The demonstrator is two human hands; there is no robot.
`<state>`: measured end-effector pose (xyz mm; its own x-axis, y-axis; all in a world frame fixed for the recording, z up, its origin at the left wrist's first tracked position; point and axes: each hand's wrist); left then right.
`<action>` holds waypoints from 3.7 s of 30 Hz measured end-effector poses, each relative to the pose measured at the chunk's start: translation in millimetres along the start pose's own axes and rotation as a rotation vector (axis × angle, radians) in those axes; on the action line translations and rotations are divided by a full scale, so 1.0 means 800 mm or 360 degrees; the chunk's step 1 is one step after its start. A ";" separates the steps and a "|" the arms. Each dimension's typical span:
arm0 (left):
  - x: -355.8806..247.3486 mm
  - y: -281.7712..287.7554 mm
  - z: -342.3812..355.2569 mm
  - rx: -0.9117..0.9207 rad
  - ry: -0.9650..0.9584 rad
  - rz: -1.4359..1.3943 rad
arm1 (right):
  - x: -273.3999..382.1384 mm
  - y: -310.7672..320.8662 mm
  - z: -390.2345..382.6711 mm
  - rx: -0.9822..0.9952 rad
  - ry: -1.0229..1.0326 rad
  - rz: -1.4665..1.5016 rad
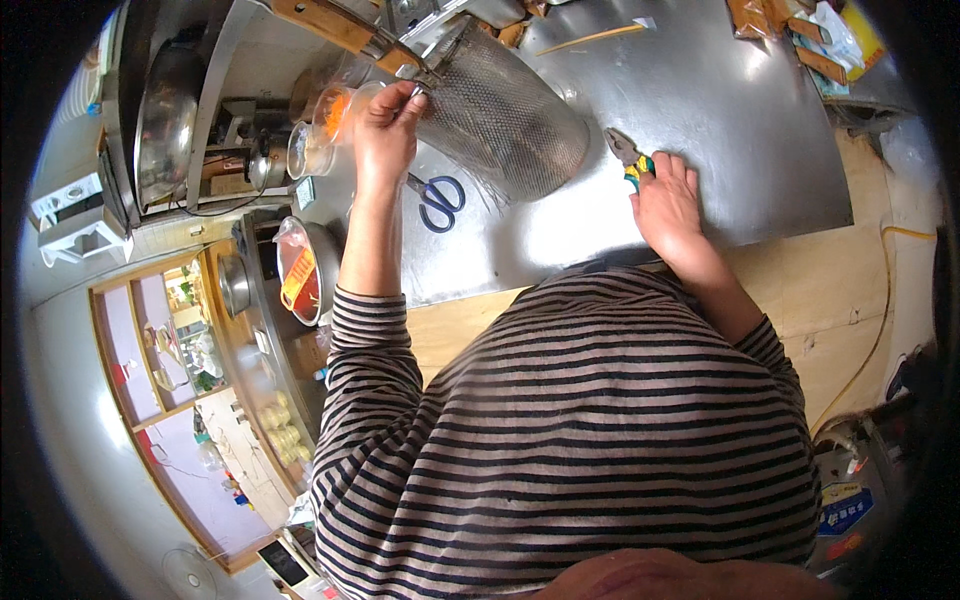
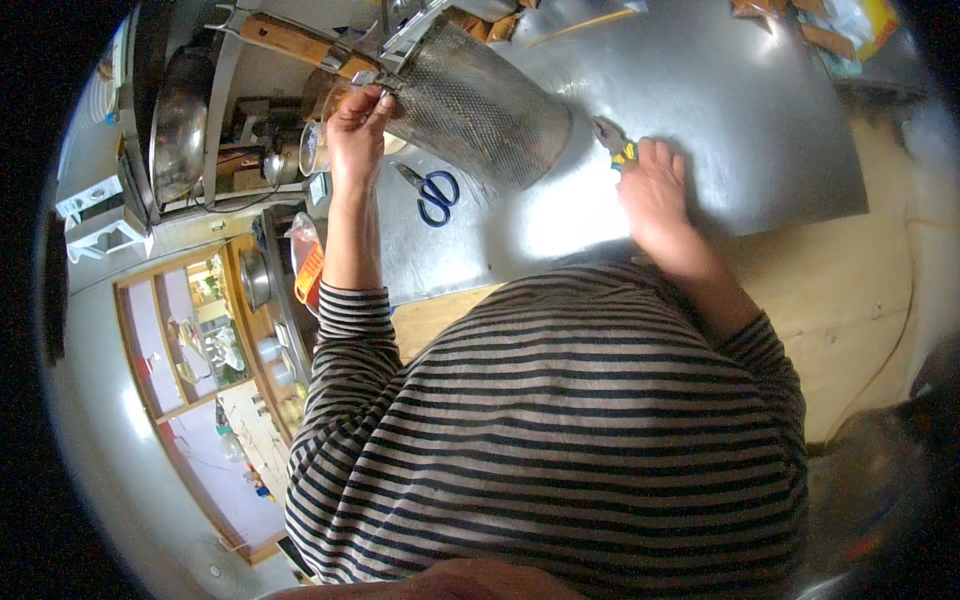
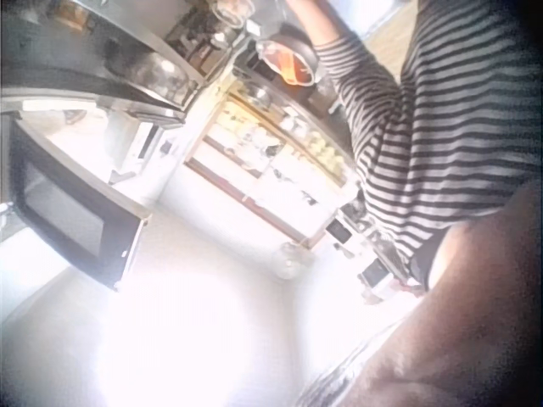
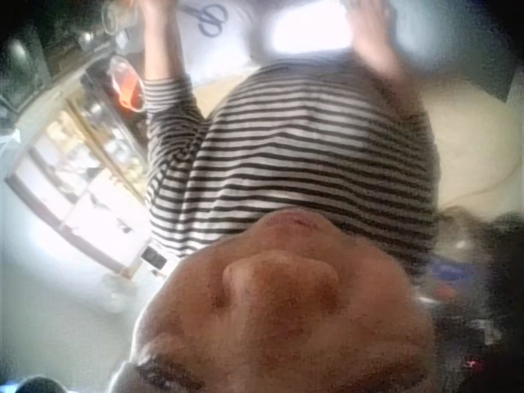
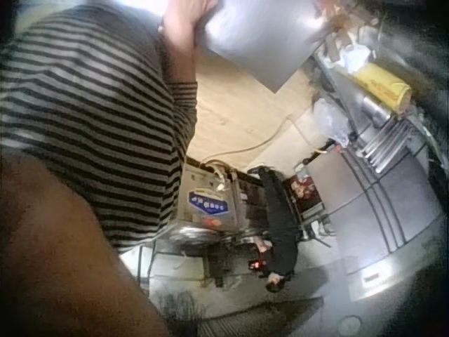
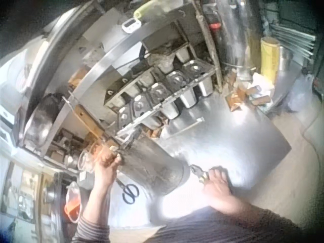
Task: The person repairs a metal mesh strainer by using pliers to bend and secure its wire frame. They repeatedly adjust the strainer's rim and handle attachment, checking alignment and stability throughout the process.
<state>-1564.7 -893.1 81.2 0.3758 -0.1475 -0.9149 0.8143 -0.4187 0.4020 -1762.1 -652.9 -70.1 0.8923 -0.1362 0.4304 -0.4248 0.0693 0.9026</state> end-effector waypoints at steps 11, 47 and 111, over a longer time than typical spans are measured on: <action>0.007 0.021 -0.001 0.0350 0.0142 -0.0325 | 0.016 0.084 0.054 -0.1182 0.0663 0.0544; 0.030 0.021 0.004 0.0503 -0.0406 0.0334 | 0.028 0.160 0.160 -0.0604 0.1193 0.1017; -0.044 -0.021 -0.086 -0.0271 -0.0820 -0.1157 | 0.004 0.020 -0.014 0.0405 -0.0081 -0.0124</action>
<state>-1560.9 -819.4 109.2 -0.4678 -0.2981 -0.8320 0.8431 -0.4331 -0.3189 -1764.4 -641.0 -54.7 0.9178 -0.1812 0.3534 -0.3856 -0.1934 0.9022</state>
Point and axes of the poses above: each hand's wrist, its own z-axis towards the middle knuckle, its own y-axis out of the back of the hand, x = y × z, and after that the axes turned 14 degrees about y, right-handed
